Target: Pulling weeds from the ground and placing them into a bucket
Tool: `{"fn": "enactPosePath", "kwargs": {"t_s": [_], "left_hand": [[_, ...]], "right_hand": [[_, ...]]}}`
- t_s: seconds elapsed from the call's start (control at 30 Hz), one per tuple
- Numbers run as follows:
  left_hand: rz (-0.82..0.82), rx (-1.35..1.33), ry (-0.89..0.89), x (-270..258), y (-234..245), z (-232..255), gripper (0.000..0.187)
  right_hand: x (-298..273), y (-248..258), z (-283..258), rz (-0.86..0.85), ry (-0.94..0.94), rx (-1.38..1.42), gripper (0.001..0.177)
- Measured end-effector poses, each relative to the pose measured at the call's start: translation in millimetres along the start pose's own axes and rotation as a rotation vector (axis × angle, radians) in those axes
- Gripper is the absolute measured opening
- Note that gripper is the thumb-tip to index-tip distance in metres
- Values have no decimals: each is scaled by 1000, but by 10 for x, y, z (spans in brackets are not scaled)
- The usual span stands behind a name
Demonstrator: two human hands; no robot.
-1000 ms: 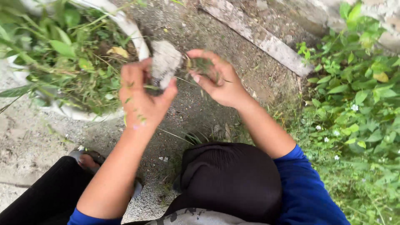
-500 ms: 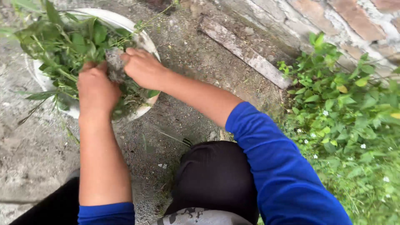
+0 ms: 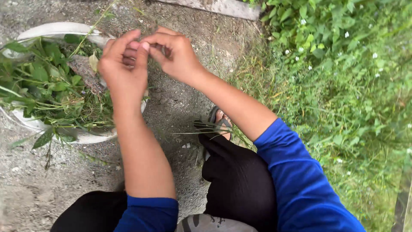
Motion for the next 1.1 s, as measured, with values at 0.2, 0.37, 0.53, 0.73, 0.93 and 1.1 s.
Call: {"fn": "enactPosePath", "kwargs": {"t_s": [0.2,0.37,0.53,0.73,0.93,1.1], "left_hand": [[-332,-392,293,-365,-704,201,33],[-635,-417,358,-977,-1242,269,30],[-764,-323,395,-1971,-1985,-277,26],[-912,-130,414,-3306,-2460,-623,21],[-1159,323,287,-4658,-2703,-967,30],[-1216,554,339,-5300,-2860,-1269,50]], "right_hand": [[-695,794,-108,169,-306,-155,16],[-1280,1454,115,135,-494,-201,10],[-2367,1862,599,245,-639,-98,11],[-4072,1943,968,216,-727,-151,14],[-5081,1665,945,276,-583,-119,19],[-5545,1611,1319,376,-503,-117,31]]}}
Point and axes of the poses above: each hand's wrist, its own x-axis towards the middle knuckle, its own y-axis out of the back of the hand, z = x × y, the point moved 10 cm from there along x, towards the middle knuckle, and after that the axes turned 11 degrees about z, right-handed, at the moved point
